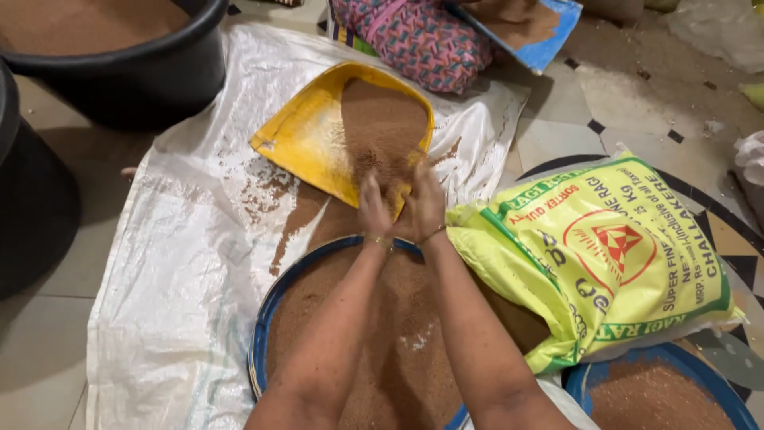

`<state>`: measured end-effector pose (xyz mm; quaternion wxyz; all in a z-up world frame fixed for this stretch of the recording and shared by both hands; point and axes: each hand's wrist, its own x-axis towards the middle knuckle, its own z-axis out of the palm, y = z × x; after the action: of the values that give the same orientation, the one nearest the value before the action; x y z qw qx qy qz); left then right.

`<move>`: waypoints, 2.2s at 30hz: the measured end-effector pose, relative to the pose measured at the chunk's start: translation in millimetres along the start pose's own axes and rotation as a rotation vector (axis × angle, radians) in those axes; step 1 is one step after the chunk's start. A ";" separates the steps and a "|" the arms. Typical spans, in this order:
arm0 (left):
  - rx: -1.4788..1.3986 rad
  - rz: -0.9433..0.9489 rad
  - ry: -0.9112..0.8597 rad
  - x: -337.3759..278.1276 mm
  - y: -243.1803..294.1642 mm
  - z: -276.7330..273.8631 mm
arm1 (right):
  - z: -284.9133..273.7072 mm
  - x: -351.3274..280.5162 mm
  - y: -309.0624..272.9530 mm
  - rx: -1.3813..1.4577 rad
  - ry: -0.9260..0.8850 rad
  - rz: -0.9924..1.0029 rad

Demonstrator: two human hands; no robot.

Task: Manually sort through ragi grains in a tray to remove impurities or specific seeds.

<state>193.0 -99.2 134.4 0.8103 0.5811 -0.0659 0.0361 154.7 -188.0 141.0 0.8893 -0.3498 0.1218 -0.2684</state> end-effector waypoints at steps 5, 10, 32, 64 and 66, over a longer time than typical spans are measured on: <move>1.022 -0.327 -0.735 -70.6 -54.9 -124.8 | -131.4 -66.1 99.3 -1.459 -0.183 0.293; 1.424 -0.239 -0.892 -178.8 -38.5 -186.6 | -81.9 -221.3 67.4 -1.417 0.029 0.391; 1.397 0.387 -0.081 -17.8 0.3 -206.0 | -168.9 -141.2 22.1 -1.381 0.294 -0.283; 1.495 -0.279 -0.177 -75.0 96.4 -321.5 | -257.7 -300.4 -21.5 -0.644 0.293 0.522; 1.480 -0.302 -0.265 -118.1 36.3 -346.0 | -286.6 -332.7 -54.9 -0.823 0.250 0.541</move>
<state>93.7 242.1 41.6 0.1914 0.9744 -0.0409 -0.1102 -257.7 -193.9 -19.7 0.6941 -0.5923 0.4092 0.0018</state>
